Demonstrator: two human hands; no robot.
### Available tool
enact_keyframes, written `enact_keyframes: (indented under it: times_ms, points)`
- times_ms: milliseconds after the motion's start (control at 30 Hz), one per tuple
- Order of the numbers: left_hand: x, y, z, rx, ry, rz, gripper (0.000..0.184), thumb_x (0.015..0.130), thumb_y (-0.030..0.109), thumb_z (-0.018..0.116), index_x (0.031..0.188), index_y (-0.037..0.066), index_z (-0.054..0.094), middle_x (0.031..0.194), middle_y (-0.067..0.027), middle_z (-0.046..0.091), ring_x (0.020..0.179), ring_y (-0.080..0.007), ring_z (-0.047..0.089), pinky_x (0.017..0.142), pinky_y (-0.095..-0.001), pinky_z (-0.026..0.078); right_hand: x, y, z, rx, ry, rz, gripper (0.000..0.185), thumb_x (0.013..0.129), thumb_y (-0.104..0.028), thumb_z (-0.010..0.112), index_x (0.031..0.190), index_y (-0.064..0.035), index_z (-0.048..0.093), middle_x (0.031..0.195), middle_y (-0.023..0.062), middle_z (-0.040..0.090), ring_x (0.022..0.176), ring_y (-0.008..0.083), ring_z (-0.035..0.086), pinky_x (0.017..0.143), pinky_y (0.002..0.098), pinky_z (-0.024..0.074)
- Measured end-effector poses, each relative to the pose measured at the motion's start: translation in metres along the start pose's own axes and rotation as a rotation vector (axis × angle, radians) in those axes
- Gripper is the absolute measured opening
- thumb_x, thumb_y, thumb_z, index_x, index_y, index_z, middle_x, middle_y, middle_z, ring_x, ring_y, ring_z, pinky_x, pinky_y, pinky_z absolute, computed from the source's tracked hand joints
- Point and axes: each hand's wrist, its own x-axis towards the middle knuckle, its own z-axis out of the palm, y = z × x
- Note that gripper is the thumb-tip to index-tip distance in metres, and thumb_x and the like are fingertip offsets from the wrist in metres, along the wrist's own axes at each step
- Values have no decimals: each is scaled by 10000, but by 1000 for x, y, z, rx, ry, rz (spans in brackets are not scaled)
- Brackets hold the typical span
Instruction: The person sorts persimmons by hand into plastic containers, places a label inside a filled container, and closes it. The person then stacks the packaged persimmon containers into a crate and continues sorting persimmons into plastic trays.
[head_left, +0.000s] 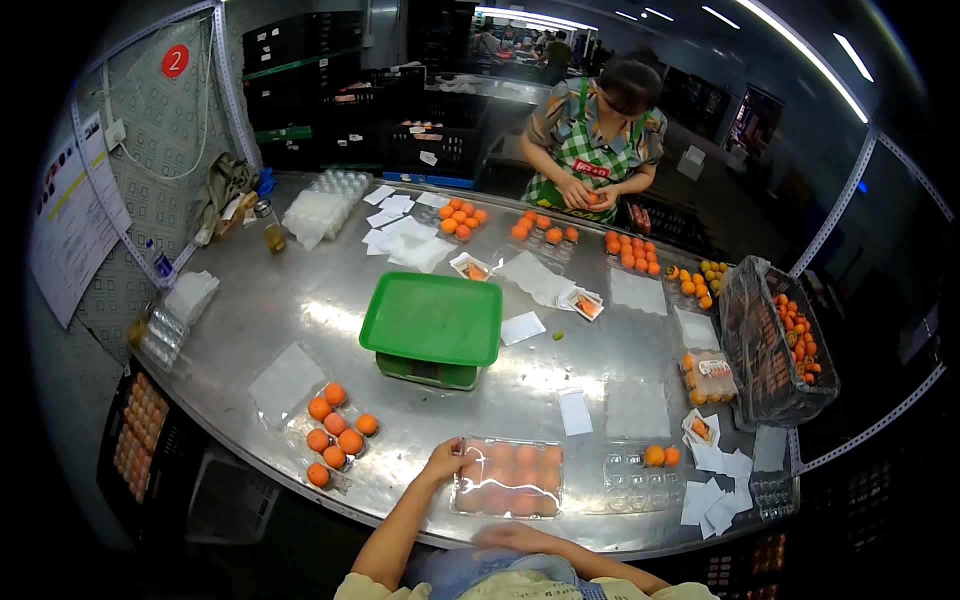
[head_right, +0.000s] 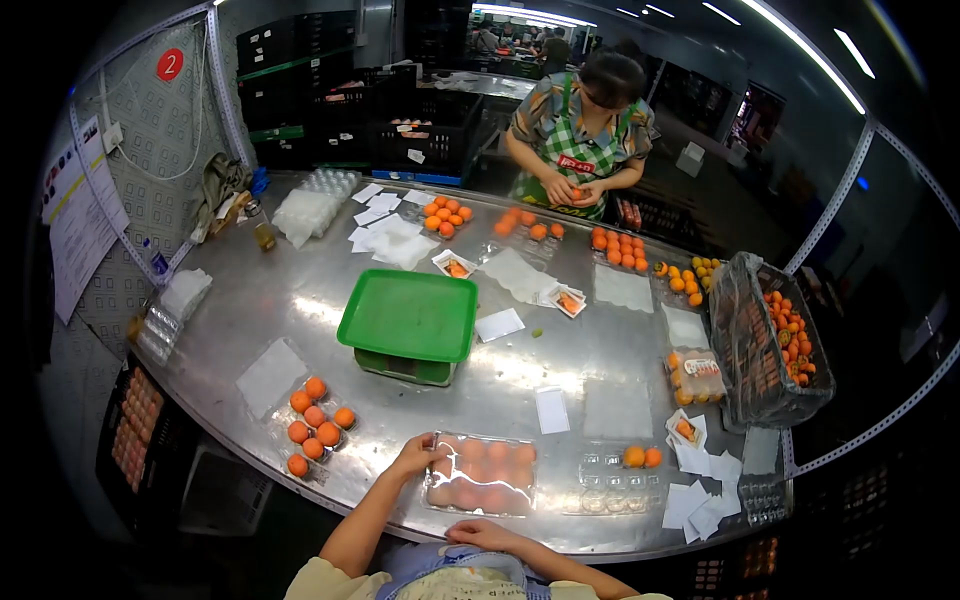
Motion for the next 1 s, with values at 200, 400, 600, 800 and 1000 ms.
enact_keyframes:
  times_ms: [200, 400, 600, 800, 1000]
  points:
    - [-49, -35, 4, -90, 200, 55, 378, 895, 85, 574, 1253, -10, 500, 1054, -114, 628, 894, -173, 627, 748, -290, 532, 14, -66, 9, -899, 286, -299, 390, 843, -188, 634, 1210, -70, 577, 1195, 113, 589, 1161, 274, 516, 984, 417, 386]
    - [-117, -48, 7, -176, 44, -116, 331, 883, -57, 503, 1212, -22, 512, 964, -119, 640, 817, -196, 655, 725, -307, 573, 47, -52, -2, -1405, 439, -531, 465, 803, -192, 591, 1265, -213, 547, 1294, 82, 514, 1266, 314, 406, 1017, 549, 298]
    - [-127, -49, 26, -444, 114, -84, 420, 761, -71, 682, 1146, -27, 519, 877, -121, 637, 797, -208, 658, 709, -322, 580, 61, -64, -7, -1417, 393, -520, 396, 793, -241, 595, 1187, -208, 602, 1286, 68, 519, 1256, 315, 411, 944, 530, 369]
    - [-117, -83, 43, -419, 343, -26, 235, 809, -83, 622, 995, -9, 499, 908, -136, 633, 767, -248, 675, 668, -351, 602, 81, -43, 0, -1555, 411, -521, 395, 735, -230, 646, 1117, -142, 605, 1248, 82, 539, 1254, 372, 398, 902, 620, 355]
    - [-114, -62, 52, -572, 475, -118, 190, 776, -29, 616, 950, 6, 549, 862, -73, 629, 744, -147, 610, 659, -261, 509, 93, -40, 14, -1622, 472, -534, 350, 717, -251, 658, 1008, -70, 590, 1053, 121, 566, 1197, 430, 431, 889, 710, 306]
